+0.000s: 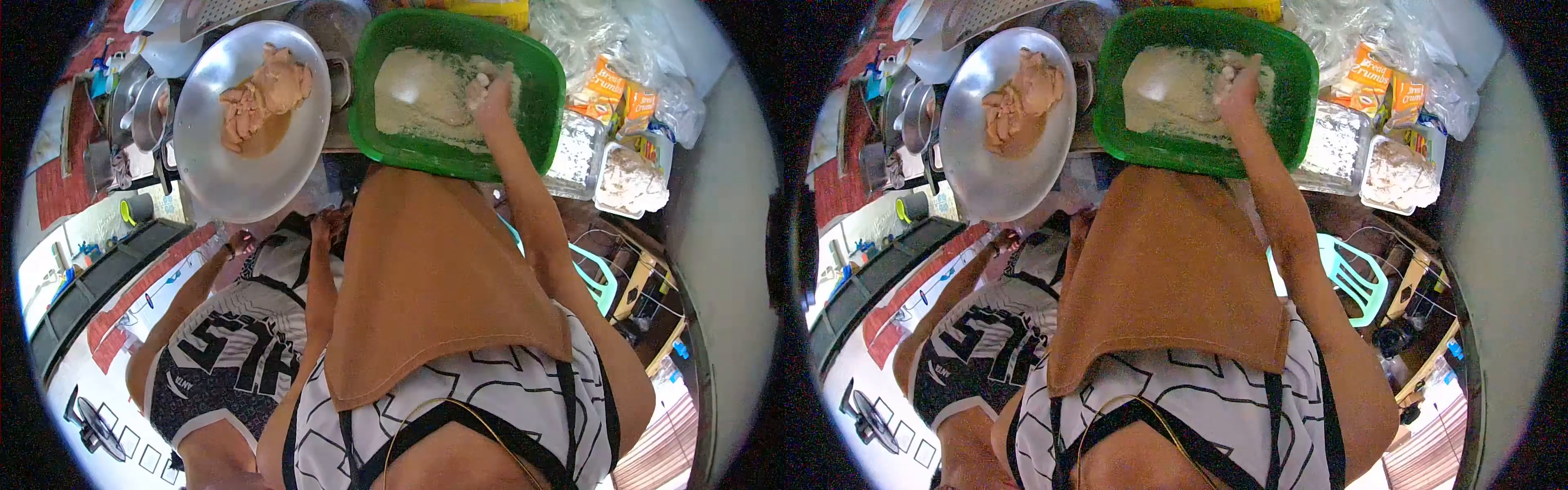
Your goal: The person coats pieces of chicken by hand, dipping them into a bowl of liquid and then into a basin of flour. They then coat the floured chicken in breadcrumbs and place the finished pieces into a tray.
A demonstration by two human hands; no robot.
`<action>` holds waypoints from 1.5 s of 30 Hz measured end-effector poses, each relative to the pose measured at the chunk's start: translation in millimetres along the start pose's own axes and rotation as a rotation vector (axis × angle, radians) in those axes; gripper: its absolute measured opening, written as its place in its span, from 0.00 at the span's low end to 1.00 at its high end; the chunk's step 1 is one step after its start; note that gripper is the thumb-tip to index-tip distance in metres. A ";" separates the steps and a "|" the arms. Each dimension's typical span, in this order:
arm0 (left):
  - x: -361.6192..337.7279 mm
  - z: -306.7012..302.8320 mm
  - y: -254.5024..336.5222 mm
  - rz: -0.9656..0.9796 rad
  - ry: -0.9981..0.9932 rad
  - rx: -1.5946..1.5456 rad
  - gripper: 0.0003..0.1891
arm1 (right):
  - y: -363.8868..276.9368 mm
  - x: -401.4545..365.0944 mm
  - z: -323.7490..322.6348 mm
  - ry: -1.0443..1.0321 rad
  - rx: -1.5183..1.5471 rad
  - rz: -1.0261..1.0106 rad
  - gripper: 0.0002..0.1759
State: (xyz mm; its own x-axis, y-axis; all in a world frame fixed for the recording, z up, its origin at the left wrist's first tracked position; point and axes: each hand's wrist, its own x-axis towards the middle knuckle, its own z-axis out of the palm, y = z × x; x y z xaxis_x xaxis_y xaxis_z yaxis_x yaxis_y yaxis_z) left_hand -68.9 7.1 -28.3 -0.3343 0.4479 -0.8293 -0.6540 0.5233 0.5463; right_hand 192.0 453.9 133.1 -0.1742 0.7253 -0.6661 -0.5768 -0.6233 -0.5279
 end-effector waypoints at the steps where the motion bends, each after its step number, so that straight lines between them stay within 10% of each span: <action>1: 3.1 1.6 -0.7 0.041 0.065 0.038 0.16 | -0.2 -0.8 5.7 0.028 0.068 -0.038 0.30; 9: 2.4 22.3 15.3 0.108 0.059 -0.085 0.17 | 8.3 -9.5 34.9 0.090 -0.377 -0.387 0.26; 13: 24.4 22.2 11.9 0.395 -0.010 0.224 0.17 | 17.6 3.2 35.9 0.024 -1.097 -0.700 0.21; 15: 6.0 50.6 47.9 0.189 0.094 0.070 0.17 | 26.3 10.9 39.5 0.012 -1.334 -0.823 0.19; 23: 17.2 31.4 28.2 0.089 0.092 -0.100 0.17 | 55.7 -3.3 60.6 -0.547 -2.274 -0.851 0.37; 26: 9.8 20.0 21.9 -0.070 -0.044 -0.153 0.19 | 70.2 -11.7 65.2 -0.670 -2.133 -1.078 0.39; 38: 11.6 25.6 20.4 -0.162 0.083 -0.004 0.18 | 72.3 30.8 71.0 -0.752 -1.674 -0.846 0.18; 45: 9.8 32.9 37.9 -0.121 0.169 -0.013 0.18 | 39.0 54.9 86.2 -0.626 -1.462 -0.911 0.24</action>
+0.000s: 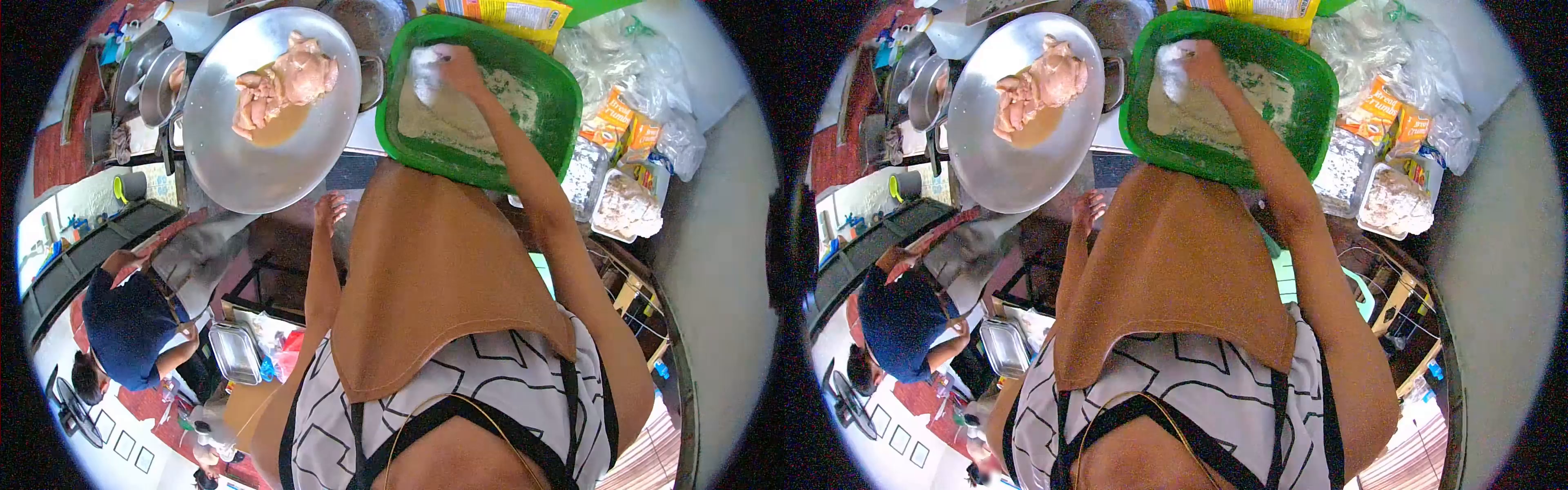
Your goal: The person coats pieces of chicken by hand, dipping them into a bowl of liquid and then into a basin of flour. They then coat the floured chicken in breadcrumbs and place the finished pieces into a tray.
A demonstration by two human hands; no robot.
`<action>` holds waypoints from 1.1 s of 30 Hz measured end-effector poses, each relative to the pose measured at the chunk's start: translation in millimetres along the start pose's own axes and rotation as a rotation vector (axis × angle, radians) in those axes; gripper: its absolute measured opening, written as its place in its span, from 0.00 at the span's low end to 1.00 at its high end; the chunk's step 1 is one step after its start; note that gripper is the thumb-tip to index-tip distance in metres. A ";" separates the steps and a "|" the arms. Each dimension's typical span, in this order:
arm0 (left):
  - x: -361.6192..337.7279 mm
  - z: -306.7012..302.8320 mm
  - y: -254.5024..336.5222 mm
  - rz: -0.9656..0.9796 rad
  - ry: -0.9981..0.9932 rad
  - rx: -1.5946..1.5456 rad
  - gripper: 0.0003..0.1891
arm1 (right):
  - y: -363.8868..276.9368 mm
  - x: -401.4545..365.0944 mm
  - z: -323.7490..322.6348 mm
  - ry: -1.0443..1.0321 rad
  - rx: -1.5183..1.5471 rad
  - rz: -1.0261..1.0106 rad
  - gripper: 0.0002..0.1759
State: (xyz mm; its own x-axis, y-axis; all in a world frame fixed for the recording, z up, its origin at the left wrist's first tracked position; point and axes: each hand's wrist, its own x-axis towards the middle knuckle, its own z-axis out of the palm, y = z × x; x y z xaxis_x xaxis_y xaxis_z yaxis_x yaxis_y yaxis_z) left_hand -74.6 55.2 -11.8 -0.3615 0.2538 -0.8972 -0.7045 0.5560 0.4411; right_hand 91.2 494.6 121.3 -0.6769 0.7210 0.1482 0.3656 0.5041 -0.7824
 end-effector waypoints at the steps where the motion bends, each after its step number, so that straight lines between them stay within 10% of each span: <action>1: 0.4 -1.2 -0.7 -0.003 0.002 -0.014 0.17 | -1.4 0.0 -8.6 -0.002 0.000 0.000 0.24; 17: -7.8 -4.5 -25.7 -0.031 0.010 0.178 0.18 | -11.3 -75.0 -88.1 -0.308 -0.291 0.169 0.20; 33: -31.3 4.1 -15.8 -0.034 0.057 0.057 0.18 | -39.7 -136.9 -70.1 -0.636 -0.573 -0.161 0.36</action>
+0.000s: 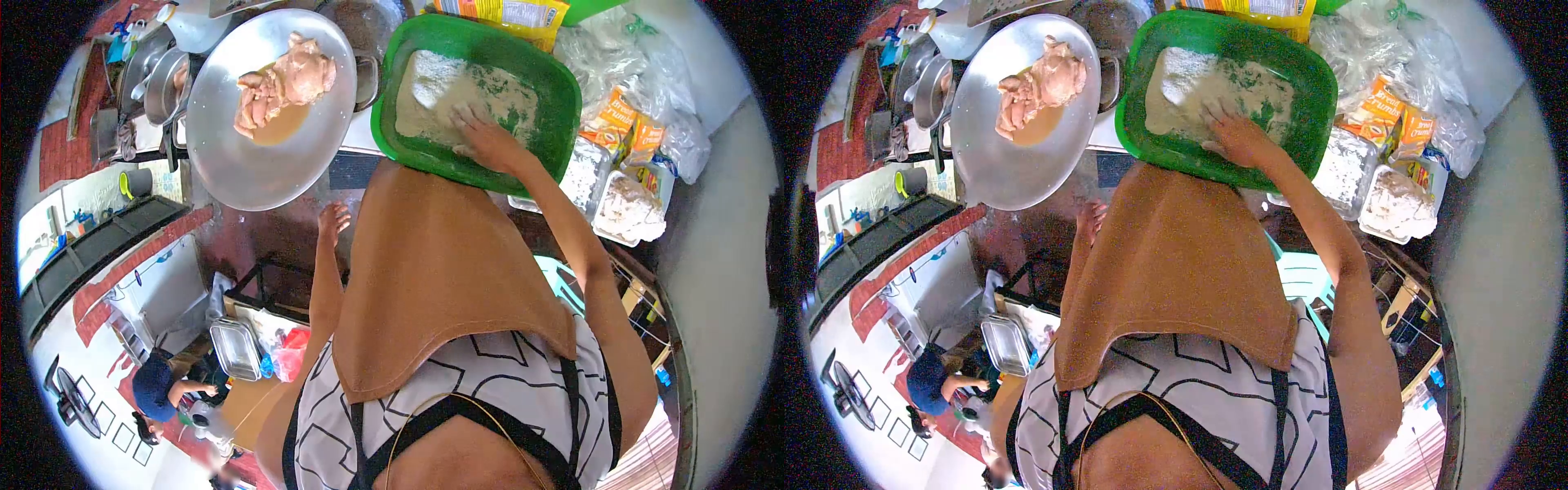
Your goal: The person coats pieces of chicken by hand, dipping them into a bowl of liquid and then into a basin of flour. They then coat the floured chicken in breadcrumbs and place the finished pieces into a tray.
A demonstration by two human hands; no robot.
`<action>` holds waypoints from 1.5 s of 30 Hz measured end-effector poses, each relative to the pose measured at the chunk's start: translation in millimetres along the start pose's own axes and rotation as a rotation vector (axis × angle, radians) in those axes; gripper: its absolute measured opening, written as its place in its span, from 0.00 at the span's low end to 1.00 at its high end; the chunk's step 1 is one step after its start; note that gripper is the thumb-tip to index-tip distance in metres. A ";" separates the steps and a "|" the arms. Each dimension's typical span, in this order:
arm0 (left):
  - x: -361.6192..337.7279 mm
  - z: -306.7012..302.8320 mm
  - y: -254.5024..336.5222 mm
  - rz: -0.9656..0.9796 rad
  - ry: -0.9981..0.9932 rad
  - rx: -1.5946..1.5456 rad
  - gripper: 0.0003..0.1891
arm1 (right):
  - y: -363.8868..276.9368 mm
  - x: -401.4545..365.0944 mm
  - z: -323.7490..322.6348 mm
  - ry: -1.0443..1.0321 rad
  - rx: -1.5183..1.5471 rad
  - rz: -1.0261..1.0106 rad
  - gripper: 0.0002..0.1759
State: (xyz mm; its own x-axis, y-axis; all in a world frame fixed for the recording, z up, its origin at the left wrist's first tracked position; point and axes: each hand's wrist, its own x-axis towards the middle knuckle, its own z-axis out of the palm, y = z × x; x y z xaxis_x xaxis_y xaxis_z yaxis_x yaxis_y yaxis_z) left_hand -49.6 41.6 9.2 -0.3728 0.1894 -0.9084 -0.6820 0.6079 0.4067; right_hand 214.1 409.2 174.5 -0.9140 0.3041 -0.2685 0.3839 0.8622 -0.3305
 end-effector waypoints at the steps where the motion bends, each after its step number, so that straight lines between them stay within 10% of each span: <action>1: 1.0 -0.7 -3.2 -0.020 0.019 0.033 0.18 | -0.1 -1.5 -3.8 -0.011 -0.018 -0.037 0.33; 10: -1.7 -1.6 -8.2 -0.016 0.056 -0.066 0.19 | 12.7 114.0 14.8 0.557 0.218 0.091 0.16; 17: -9.5 -19.3 -20.2 0.039 0.037 -0.205 0.17 | -14.4 140.0 9.1 0.257 0.220 0.223 0.15; 30: 8.4 -52.5 -16.6 -0.233 0.009 -0.094 0.18 | -25.1 159.8 38.0 0.418 0.098 0.551 0.15; 45: 73.4 -123.7 -15.5 -0.113 -0.173 -0.053 0.19 | 1.3 152.3 32.2 0.801 0.214 0.782 0.17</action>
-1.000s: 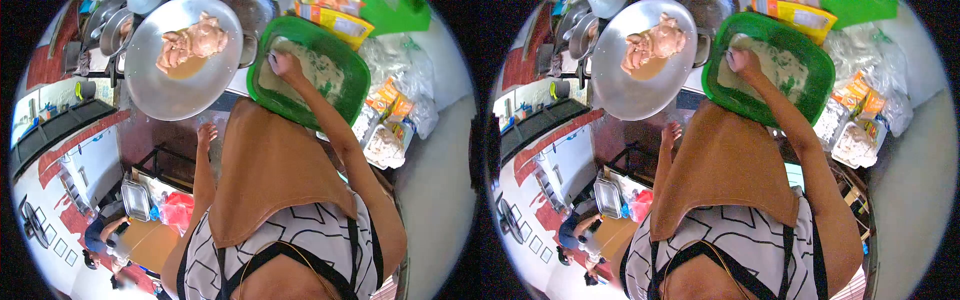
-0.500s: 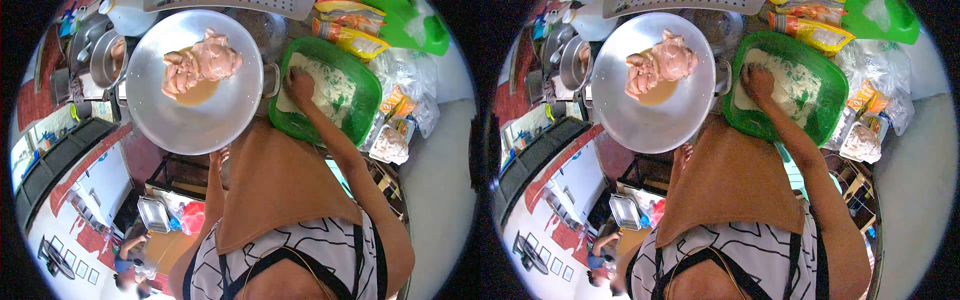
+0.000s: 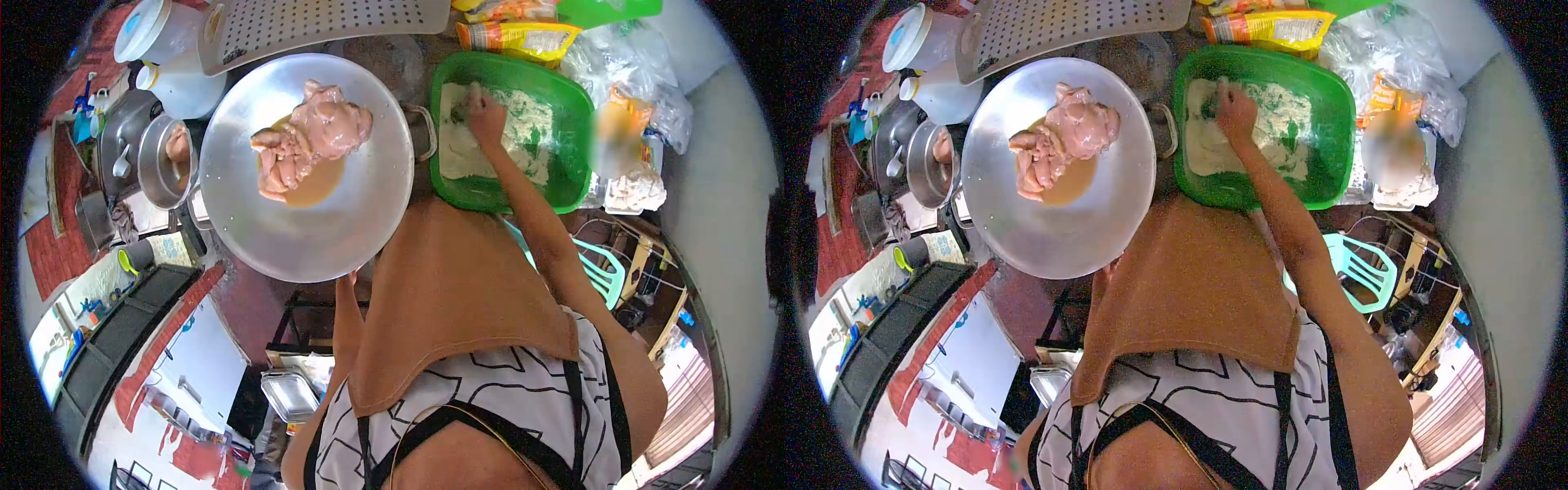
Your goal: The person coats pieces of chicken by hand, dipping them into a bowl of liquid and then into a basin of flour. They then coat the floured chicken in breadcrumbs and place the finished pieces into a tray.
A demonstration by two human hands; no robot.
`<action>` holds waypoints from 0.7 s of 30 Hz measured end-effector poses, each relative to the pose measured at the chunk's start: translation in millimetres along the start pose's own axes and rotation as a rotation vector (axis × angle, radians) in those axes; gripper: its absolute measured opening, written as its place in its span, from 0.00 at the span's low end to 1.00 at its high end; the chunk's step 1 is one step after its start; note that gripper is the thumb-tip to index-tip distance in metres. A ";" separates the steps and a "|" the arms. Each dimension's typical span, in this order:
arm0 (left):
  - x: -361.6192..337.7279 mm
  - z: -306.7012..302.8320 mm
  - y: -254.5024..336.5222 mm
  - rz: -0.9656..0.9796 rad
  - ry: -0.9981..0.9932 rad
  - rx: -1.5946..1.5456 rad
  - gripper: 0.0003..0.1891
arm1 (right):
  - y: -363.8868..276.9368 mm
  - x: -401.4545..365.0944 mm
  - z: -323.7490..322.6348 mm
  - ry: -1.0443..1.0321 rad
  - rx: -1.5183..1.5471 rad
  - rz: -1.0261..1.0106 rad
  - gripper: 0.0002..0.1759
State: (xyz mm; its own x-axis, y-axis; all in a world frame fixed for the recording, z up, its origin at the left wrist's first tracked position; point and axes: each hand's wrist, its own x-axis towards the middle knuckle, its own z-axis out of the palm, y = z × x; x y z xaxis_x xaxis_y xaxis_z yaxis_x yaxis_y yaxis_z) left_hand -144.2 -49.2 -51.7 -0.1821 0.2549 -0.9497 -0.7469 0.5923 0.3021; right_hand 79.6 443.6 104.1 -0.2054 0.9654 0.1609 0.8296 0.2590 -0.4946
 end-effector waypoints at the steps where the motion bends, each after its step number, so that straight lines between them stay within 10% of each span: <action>1: 0.4 -1.4 1.7 -0.001 0.000 0.013 0.19 | 0.2 8.1 -10.2 0.020 0.061 0.120 0.17; 15: -2.7 -21.5 6.7 -0.003 0.008 0.090 0.19 | 2.2 -2.4 -11.8 0.128 -0.144 -0.278 0.13; 21: 16.4 -15.6 0.2 0.037 -0.061 0.094 0.19 | 18.1 2.1 6.2 0.088 -0.136 -0.130 0.13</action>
State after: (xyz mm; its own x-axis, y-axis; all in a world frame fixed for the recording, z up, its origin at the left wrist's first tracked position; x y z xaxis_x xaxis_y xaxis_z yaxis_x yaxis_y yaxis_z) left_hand -157.3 -56.9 -68.5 -0.1667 0.3222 -0.9319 -0.6766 0.6501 0.3458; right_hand 91.0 450.5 90.2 -0.2745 0.9158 0.2932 0.8628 0.3692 -0.3455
